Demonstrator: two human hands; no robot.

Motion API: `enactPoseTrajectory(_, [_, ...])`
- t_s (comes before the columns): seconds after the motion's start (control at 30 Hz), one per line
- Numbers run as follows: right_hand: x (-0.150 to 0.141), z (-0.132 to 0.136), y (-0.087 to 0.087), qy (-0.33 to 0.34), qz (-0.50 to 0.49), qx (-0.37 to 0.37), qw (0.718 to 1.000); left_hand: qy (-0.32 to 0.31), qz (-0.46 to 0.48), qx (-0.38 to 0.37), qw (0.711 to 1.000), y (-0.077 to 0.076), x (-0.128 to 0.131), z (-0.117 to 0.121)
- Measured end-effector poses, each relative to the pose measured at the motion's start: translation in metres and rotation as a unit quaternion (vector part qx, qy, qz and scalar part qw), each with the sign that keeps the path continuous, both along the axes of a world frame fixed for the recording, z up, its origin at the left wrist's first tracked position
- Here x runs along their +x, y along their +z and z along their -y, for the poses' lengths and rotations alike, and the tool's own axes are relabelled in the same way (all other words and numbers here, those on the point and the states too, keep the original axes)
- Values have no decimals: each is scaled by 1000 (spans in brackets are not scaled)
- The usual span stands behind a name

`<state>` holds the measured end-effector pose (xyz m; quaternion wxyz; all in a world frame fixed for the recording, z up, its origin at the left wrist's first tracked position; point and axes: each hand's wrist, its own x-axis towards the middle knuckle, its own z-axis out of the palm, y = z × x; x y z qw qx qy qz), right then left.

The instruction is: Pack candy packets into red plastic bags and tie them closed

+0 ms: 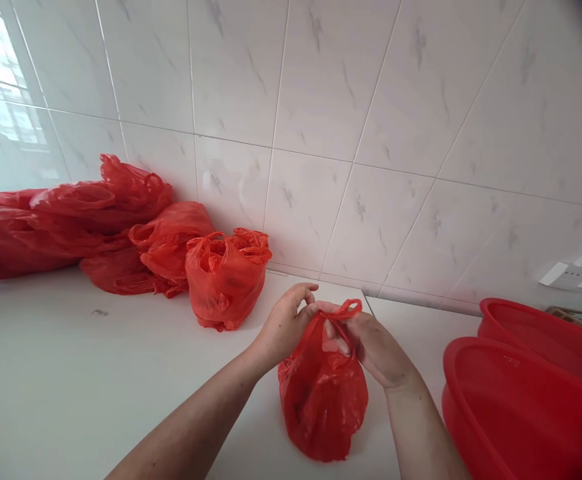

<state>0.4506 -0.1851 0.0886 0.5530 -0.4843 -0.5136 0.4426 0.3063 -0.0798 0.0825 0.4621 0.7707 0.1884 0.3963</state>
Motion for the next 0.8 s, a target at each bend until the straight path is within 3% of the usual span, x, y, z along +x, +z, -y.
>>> enactPoseTrajectory(0.1, [5,2,-1,-14,39,-12,999,-46,-20,-44,998,-3,1,-4])
enactPoseTrajectory(0.23, [1,1,4,-55,140,-28,988,-18,-36,-44,998,-2,1,-2])
enactPoseTrajectory(0.37, [-7,-7,3,-214,248,-30,944,-5,-56,-36,998,3,-1,3])
enactPoseTrajectory(0.43, [-9,-10,0,-262,278,-26,924,-8,-65,-30,997,4,-1,5])
enactPoseTrajectory(0.53, [-8,-11,-1,-231,241,-29,942,-7,-85,-17,996,5,-2,7])
enactPoseTrajectory(0.67, [1,-11,-1,-170,82,-25,982,27,-104,72,992,11,-7,10])
enactPoseTrajectory(0.73, [9,-14,-7,-186,6,-19,982,26,-122,127,984,17,-12,13])
enactPoseTrajectory(0.8, [21,-21,-19,-244,-3,-20,970,-23,-173,166,970,22,-19,18])
